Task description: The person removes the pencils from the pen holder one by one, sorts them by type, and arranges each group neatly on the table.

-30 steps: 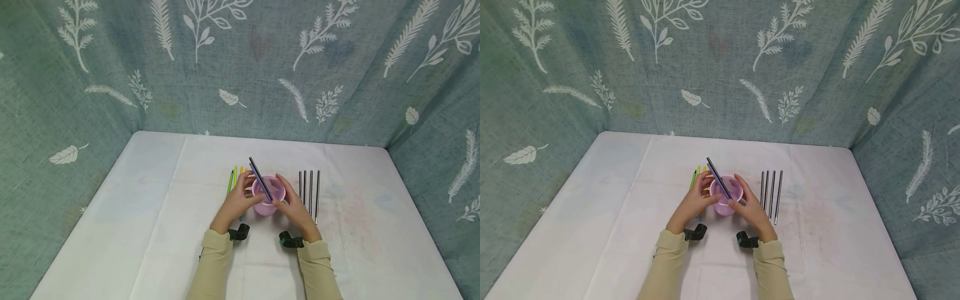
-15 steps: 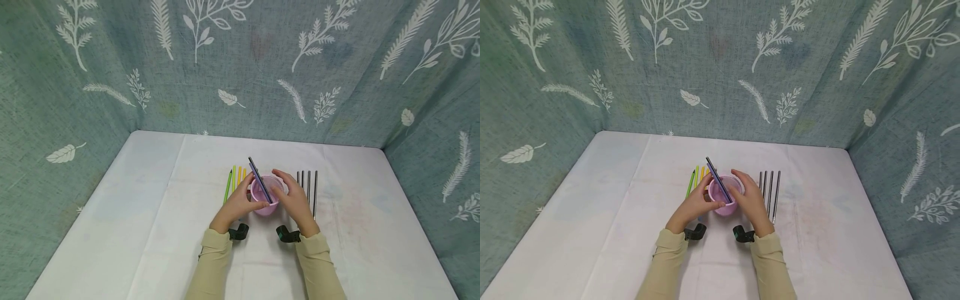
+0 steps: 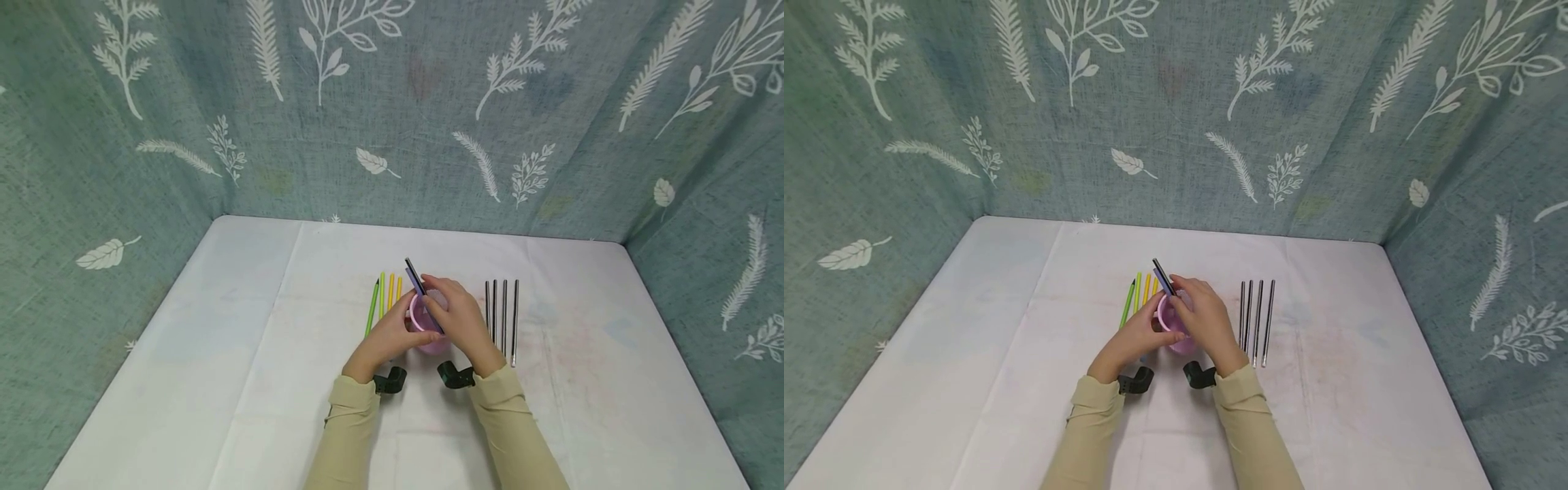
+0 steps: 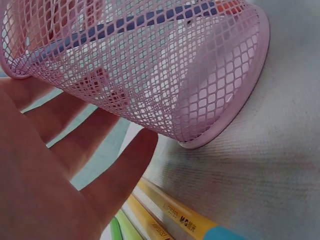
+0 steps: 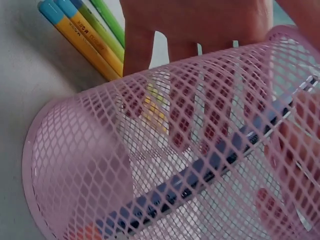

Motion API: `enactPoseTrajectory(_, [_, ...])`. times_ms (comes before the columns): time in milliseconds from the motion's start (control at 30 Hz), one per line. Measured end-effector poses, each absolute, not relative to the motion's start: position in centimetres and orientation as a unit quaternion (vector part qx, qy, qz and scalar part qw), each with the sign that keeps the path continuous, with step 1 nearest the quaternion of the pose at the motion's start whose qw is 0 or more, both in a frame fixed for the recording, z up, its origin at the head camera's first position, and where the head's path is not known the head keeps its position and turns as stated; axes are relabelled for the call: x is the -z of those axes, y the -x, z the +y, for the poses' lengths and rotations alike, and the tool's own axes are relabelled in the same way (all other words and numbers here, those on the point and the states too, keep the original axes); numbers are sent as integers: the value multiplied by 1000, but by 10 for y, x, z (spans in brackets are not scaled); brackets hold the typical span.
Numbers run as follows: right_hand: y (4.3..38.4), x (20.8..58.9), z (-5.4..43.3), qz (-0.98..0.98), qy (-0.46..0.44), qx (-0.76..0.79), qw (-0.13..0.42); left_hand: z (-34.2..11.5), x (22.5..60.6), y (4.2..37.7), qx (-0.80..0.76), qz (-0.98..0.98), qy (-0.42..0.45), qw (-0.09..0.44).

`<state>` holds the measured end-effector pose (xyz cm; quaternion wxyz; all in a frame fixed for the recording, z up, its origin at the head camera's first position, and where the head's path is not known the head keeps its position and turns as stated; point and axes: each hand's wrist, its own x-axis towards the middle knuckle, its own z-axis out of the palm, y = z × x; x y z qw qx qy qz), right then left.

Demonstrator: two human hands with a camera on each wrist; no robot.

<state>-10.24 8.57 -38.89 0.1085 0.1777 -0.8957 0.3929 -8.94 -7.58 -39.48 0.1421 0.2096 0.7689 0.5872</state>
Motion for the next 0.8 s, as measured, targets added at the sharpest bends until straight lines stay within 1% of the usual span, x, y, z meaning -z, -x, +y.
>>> enactPoseTrajectory(67, [104,389,84,-901,-173,-383,112,-75,396,90,-587,769,-211,143])
enactPoseTrajectory(300, [108,388,78,-921,-154,-336,119,-74,422,100,-549,801,-198,133])
enactPoseTrajectory(467, [109,389,77,-918,-151,-344,125,-75,424,100,-528,820,-185,123])
enactPoseTrajectory(700, [105,392,81,-906,-145,-371,145,-75,424,100,-551,797,-204,142])
enactPoseTrajectory(800, [102,391,84,-904,-145,-375,145,-75,424,101,-556,790,-210,151])
